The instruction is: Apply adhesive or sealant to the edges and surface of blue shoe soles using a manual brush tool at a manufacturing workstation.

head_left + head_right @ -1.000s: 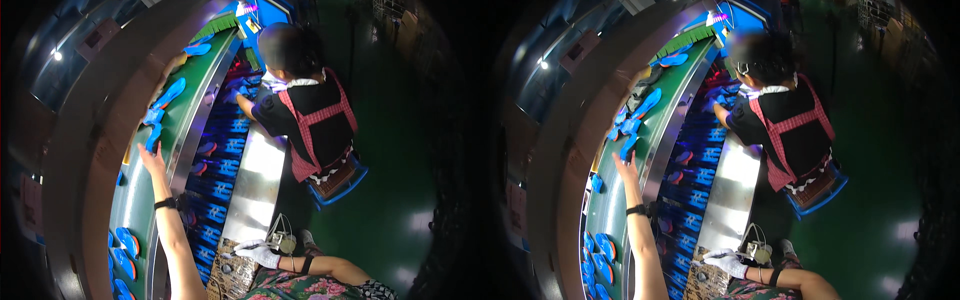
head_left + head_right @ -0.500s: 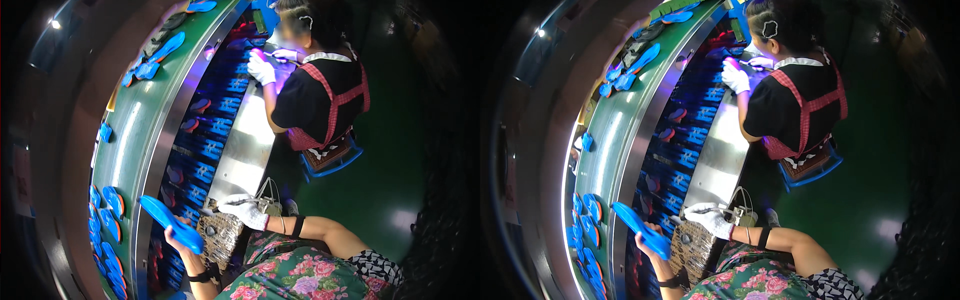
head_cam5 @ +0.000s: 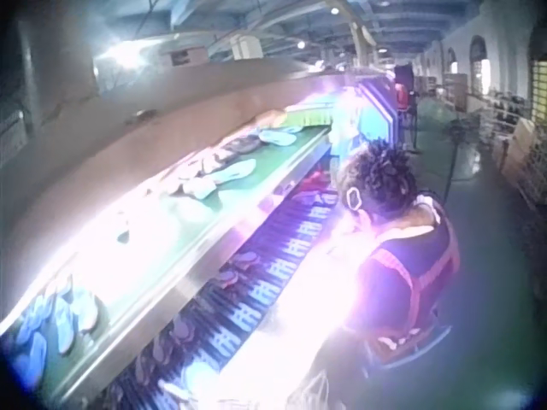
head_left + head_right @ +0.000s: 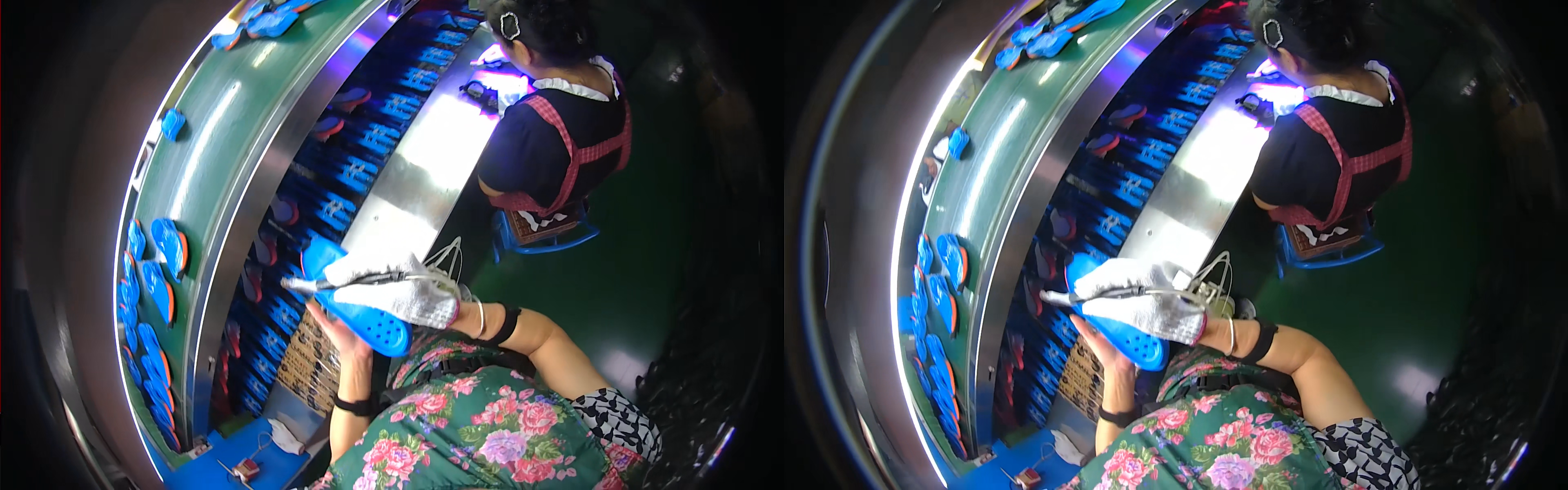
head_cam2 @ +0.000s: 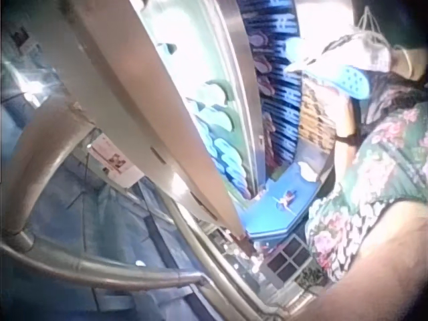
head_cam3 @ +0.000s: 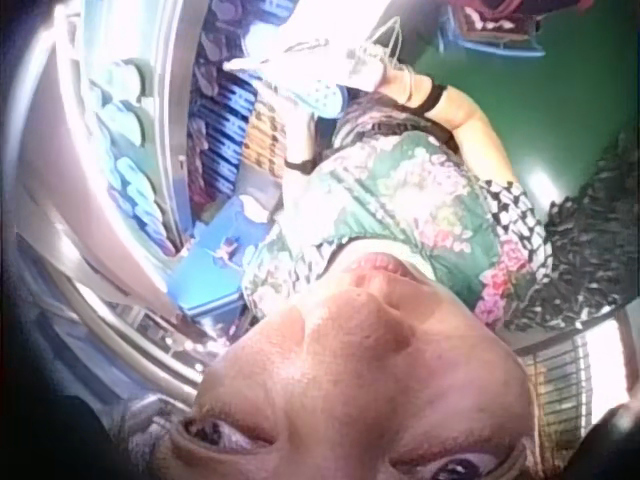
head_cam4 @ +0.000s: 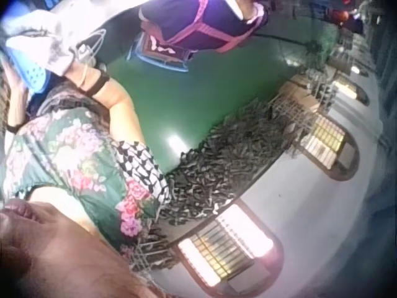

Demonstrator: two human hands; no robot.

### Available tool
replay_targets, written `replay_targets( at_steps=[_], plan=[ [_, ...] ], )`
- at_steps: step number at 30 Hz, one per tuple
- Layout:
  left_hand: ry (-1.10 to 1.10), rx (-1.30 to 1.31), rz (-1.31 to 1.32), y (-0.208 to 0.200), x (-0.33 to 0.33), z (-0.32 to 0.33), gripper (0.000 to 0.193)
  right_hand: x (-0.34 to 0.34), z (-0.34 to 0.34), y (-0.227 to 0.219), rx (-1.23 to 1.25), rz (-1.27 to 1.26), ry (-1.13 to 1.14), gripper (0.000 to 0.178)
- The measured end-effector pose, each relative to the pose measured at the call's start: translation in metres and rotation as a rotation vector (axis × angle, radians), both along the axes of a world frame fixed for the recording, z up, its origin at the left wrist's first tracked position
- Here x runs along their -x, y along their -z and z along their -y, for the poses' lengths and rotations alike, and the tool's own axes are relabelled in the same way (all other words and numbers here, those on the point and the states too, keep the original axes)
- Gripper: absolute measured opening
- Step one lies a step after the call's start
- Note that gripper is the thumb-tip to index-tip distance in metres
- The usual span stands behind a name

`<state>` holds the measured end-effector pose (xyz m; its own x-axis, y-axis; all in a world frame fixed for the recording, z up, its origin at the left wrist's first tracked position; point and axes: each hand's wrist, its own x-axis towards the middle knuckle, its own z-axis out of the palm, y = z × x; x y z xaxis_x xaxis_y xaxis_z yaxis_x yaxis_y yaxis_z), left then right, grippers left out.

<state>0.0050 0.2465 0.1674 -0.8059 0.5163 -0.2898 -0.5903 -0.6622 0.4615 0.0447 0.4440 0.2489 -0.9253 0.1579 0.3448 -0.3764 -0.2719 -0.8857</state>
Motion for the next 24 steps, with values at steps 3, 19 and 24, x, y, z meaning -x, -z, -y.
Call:
replay_targets(
  at_steps=[3,19,24],
  plan=[
    [-0.035,0.066,-0.065,-0.007,0.007,-0.003,0.078,-0.009,0.005,-0.017,0.041,0.076,0.005,0.022],
    [-0.18,0.122,-0.198,-0.046,-0.025,-0.032,0.089,-0.01,0.012,-0.021,-0.696,-0.373,0.397,0.024],
    [-0.142,0.309,-0.218,-0.034,-0.028,-0.033,0.102,-0.017,0.029,-0.012,-0.884,-0.443,0.407,0.033]
  ],
)
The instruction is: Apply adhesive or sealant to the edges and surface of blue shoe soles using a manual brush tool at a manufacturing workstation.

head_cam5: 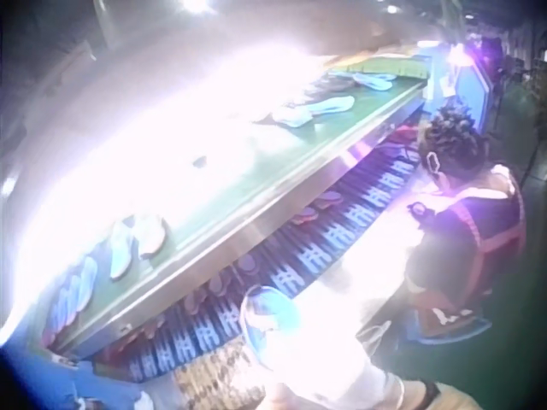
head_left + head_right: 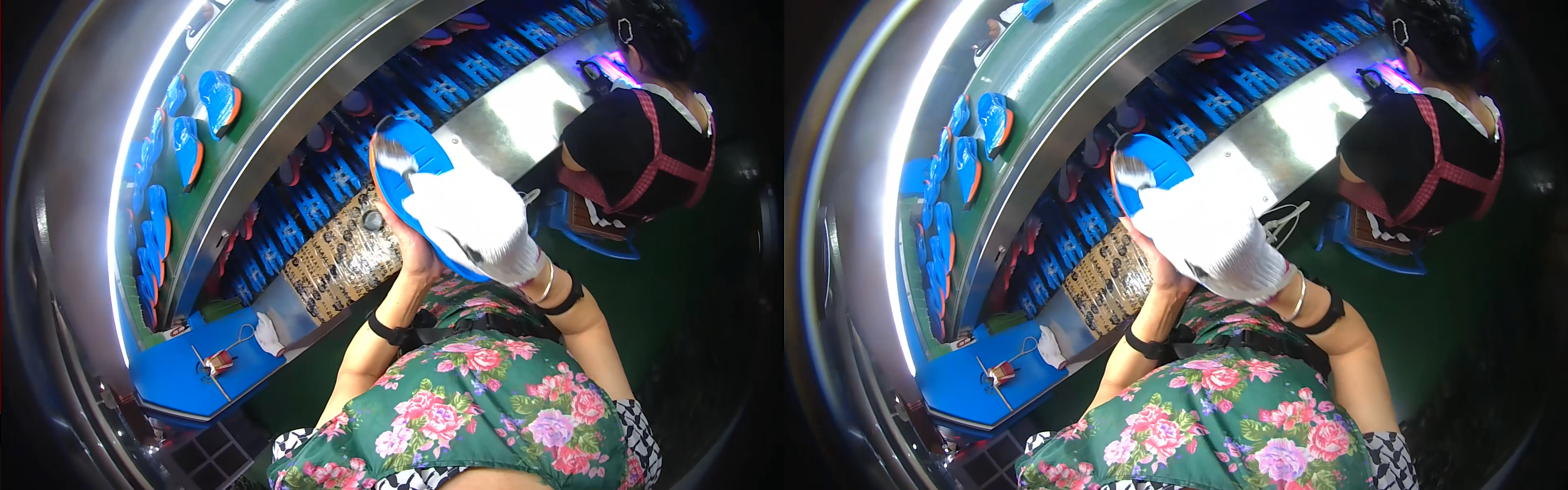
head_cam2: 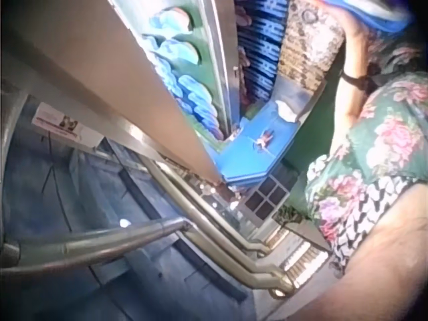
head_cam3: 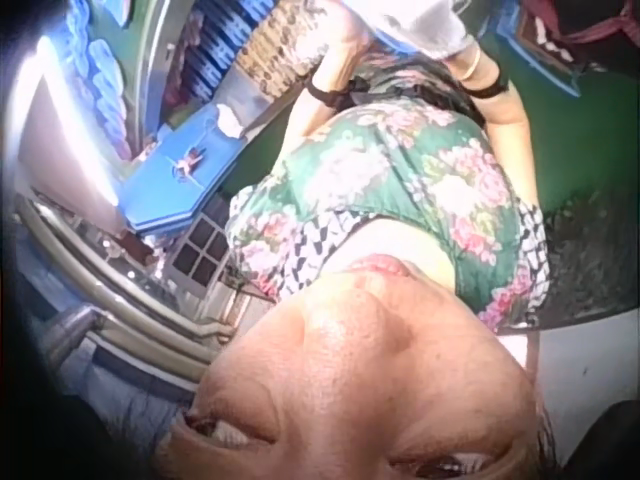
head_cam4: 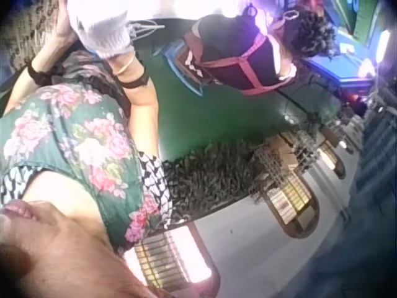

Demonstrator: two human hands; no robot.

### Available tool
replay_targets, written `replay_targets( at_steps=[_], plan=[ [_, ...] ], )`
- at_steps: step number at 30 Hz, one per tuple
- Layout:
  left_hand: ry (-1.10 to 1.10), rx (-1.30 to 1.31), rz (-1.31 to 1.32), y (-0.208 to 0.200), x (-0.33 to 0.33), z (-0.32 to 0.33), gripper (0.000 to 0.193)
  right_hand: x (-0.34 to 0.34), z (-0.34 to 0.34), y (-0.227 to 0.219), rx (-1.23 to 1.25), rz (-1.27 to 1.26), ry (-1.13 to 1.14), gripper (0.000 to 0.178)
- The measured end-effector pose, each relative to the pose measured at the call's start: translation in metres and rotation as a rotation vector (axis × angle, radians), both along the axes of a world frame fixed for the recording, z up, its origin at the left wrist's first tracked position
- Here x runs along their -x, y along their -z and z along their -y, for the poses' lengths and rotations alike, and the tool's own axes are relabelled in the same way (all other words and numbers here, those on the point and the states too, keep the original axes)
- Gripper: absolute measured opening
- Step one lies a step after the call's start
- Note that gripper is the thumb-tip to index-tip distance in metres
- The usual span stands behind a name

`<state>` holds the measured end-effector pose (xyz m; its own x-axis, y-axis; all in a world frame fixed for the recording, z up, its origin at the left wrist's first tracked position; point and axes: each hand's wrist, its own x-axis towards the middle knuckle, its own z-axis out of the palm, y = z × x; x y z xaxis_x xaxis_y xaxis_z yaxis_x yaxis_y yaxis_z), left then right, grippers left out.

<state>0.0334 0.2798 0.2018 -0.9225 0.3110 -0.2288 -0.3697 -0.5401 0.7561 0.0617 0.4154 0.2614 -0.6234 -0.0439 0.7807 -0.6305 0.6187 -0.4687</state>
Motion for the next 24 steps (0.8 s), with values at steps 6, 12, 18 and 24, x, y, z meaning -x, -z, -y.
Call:
replay_targets(
  at_steps=[6,12,18,24],
  plan=[
    [-0.035,-0.012,-0.02,0.014,0.0,0.011,0.1,0.002,-0.017,0.002,0.28,0.09,-0.039,0.028],
    [-0.043,-0.097,0.084,0.028,0.013,0.023,0.095,-0.003,-0.006,0.004,0.11,0.023,-0.114,0.029],
    [0.144,-0.268,0.014,0.031,0.021,0.033,0.107,0.004,-0.018,0.01,0.227,0.036,-0.214,0.027],
    [0.162,-0.522,0.1,0.068,0.022,0.053,0.106,-0.004,-0.012,0.007,0.231,0.012,-0.349,0.022]
  ],
)
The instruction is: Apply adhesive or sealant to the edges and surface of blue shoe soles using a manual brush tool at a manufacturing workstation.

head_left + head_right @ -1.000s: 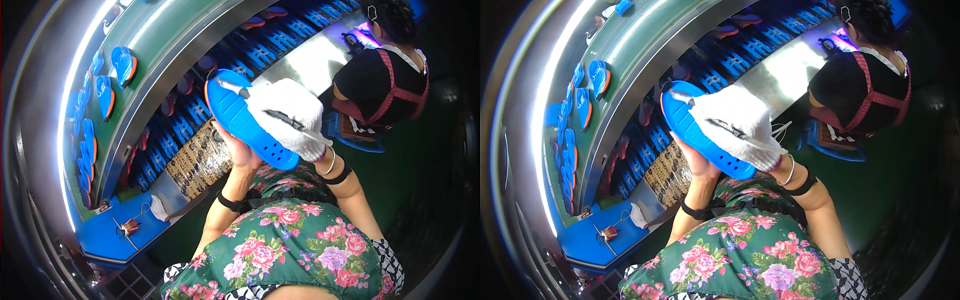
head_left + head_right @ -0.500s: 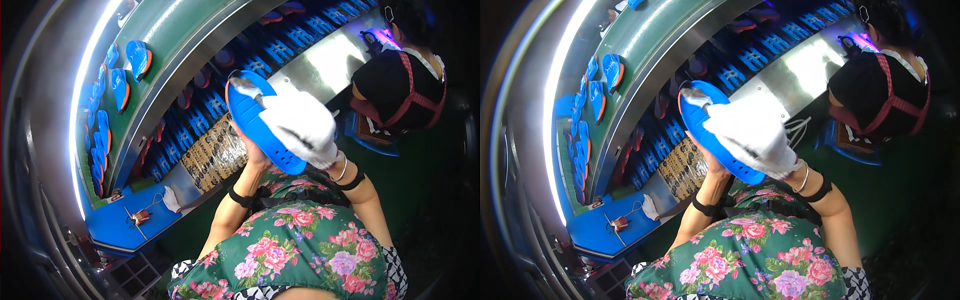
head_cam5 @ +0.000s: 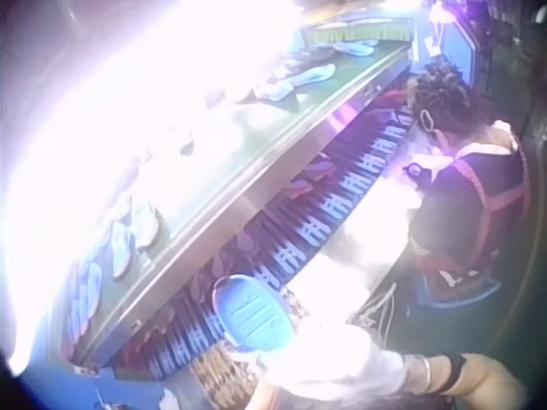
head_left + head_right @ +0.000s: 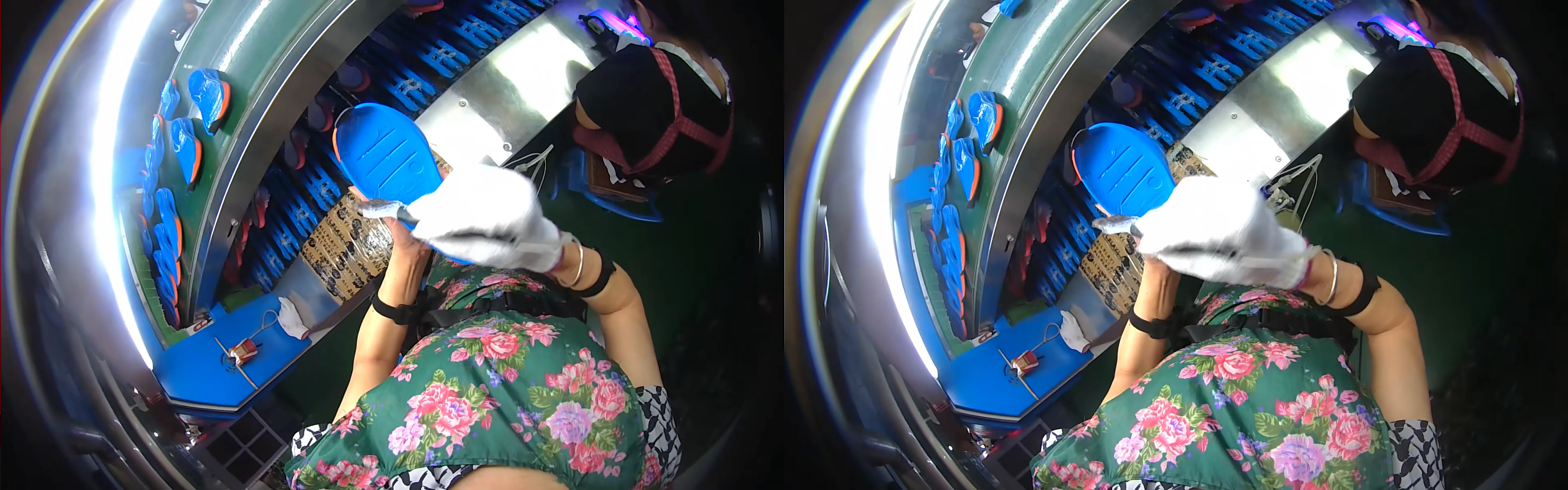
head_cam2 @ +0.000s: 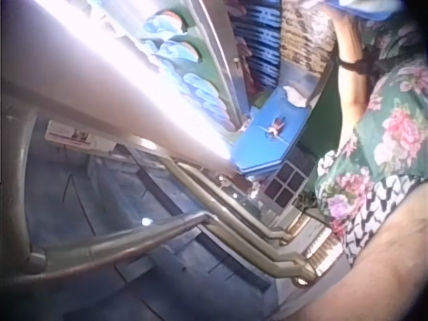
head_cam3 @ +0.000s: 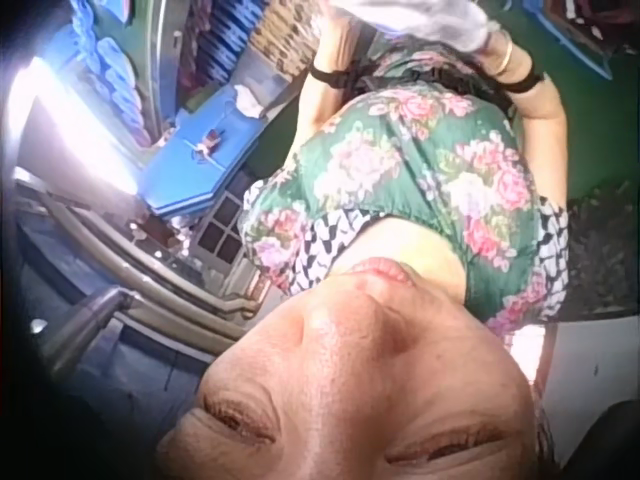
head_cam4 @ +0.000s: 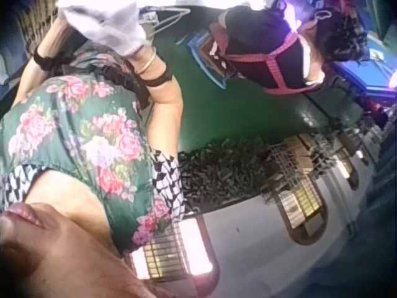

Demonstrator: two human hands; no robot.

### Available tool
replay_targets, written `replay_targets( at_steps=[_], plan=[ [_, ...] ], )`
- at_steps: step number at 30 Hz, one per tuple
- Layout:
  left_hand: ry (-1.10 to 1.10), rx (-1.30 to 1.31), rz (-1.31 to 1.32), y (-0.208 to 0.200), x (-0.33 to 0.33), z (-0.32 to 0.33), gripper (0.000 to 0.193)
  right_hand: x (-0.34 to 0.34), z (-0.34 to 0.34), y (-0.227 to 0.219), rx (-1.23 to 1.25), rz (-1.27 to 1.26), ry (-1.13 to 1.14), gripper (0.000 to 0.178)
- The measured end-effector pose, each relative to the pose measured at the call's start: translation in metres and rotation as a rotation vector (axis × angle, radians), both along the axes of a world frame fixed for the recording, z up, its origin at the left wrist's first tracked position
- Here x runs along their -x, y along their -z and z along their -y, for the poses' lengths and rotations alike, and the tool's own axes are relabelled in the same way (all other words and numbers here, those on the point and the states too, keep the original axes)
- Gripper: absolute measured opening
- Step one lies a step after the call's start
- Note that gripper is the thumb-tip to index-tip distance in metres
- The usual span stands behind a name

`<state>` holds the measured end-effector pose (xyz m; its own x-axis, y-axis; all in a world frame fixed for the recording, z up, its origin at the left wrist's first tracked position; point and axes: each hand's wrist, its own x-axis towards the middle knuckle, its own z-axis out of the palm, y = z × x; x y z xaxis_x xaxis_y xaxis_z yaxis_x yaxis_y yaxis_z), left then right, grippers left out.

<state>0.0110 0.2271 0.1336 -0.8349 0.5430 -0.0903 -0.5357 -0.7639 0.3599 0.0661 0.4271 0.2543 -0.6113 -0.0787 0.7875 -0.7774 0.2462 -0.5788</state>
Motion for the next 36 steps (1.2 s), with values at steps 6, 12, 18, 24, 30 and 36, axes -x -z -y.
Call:
replay_targets(
  at_steps=[6,12,18,24,30,36],
  plan=[
    [-0.019,0.316,-0.03,-0.036,0.0,-0.013,0.11,-0.001,0.0,0.003,-0.179,-0.034,0.121,0.024],
    [-0.22,0.479,0.004,-0.028,0.011,-0.005,0.109,0.003,-0.005,0.019,0.195,0.233,0.001,0.018],
    [0.023,0.142,-0.042,-0.032,0.02,-0.015,0.118,-0.009,0.005,0.027,-0.075,0.048,0.041,0.024],
    [-0.096,0.193,-0.075,-0.038,0.028,-0.013,0.118,-0.009,-0.002,0.028,-0.104,0.029,0.137,0.026],
    [-0.004,0.011,-0.226,-0.025,0.044,-0.004,0.116,-0.016,0.004,0.027,0.235,0.336,-0.171,0.021],
    [-0.017,-0.029,-0.258,-0.041,0.049,-0.018,0.112,-0.021,0.004,0.023,-0.019,0.074,0.077,0.026]
  ],
)
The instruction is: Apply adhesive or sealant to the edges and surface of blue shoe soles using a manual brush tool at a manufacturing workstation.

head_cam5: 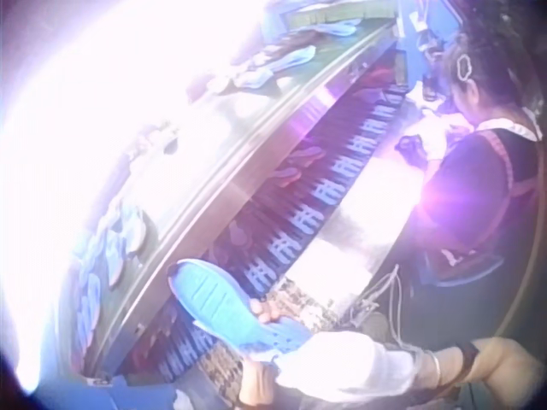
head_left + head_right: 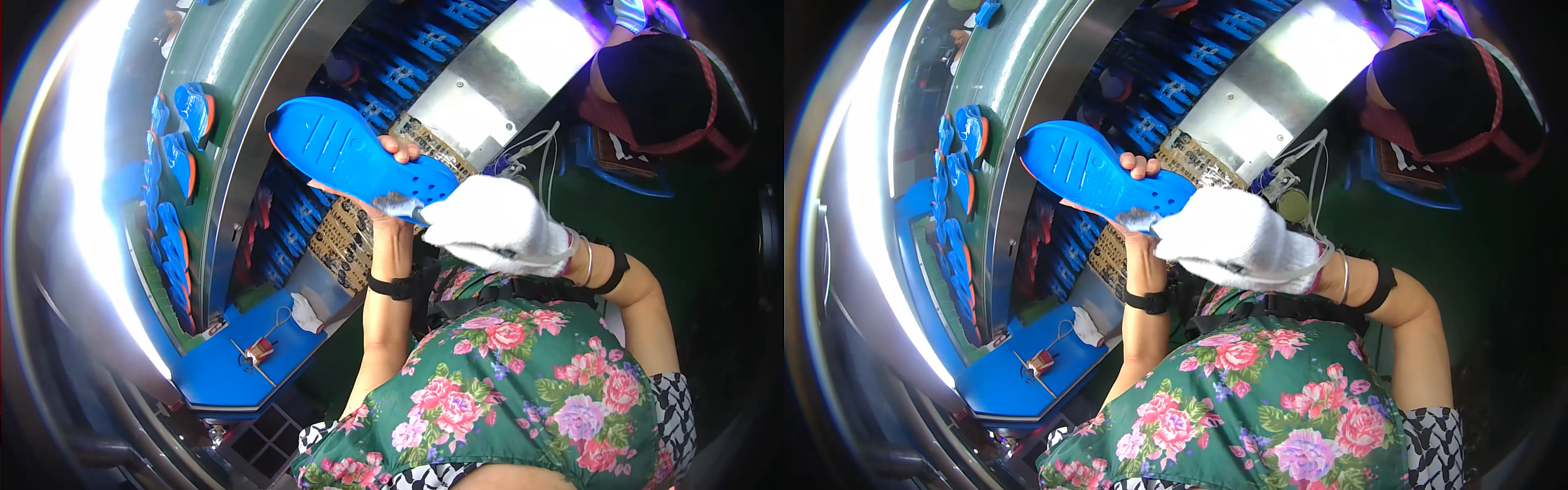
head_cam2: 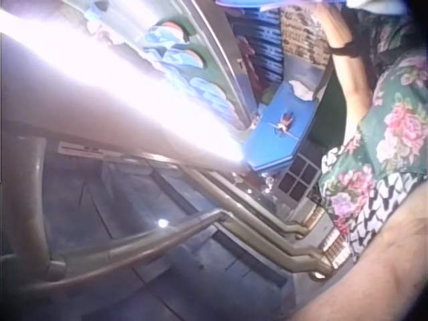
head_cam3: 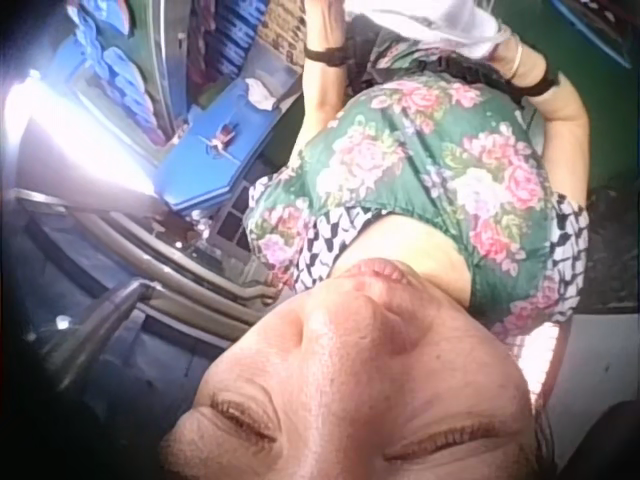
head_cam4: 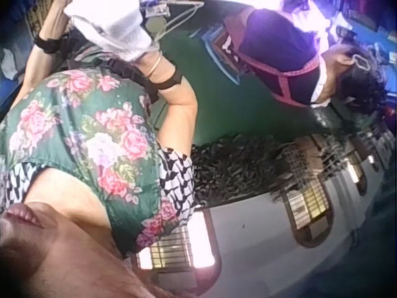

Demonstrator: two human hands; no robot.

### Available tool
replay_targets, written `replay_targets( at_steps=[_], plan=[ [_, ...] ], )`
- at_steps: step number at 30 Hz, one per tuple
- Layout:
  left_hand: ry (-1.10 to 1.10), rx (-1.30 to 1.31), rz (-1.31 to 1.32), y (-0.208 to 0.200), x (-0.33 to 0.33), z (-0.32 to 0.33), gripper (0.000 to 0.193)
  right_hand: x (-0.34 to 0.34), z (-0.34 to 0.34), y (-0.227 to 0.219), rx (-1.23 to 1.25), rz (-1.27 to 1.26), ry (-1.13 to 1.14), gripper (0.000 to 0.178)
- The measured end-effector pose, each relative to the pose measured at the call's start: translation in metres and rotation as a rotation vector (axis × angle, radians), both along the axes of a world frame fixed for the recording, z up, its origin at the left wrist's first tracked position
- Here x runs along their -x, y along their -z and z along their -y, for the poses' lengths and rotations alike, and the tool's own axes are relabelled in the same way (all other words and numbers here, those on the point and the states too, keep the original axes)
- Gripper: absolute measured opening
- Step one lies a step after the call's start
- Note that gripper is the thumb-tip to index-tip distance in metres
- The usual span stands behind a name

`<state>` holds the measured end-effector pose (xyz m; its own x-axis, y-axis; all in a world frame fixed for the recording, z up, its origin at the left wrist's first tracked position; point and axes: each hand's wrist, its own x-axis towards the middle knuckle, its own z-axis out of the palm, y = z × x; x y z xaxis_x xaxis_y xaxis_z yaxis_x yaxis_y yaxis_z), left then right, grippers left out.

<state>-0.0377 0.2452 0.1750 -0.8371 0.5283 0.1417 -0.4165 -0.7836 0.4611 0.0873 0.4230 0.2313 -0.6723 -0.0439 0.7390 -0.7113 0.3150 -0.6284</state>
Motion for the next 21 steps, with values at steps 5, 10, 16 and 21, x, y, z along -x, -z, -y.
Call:
replay_targets(
  at_steps=[5,10,16,21],
  plan=[
    [0.084,-0.019,0.033,0.002,0.0,0.005,0.104,0.003,-0.011,0.003,0.321,0.321,-0.133,0.017],
    [-0.033,0.151,0.029,-0.009,0.011,-0.007,0.109,-0.002,-0.016,0.01,-0.044,0.015,-0.029,0.024],
    [0.185,0.077,0.137,-0.011,0.023,0.006,0.12,0.005,-0.01,0.009,0.244,0.126,-0.178,0.016],
    [0.426,0.071,0.166,-0.016,0.031,0.004,0.124,-0.006,-0.002,0.015,-0.203,-0.066,-0.063,0.026]
  ],
)
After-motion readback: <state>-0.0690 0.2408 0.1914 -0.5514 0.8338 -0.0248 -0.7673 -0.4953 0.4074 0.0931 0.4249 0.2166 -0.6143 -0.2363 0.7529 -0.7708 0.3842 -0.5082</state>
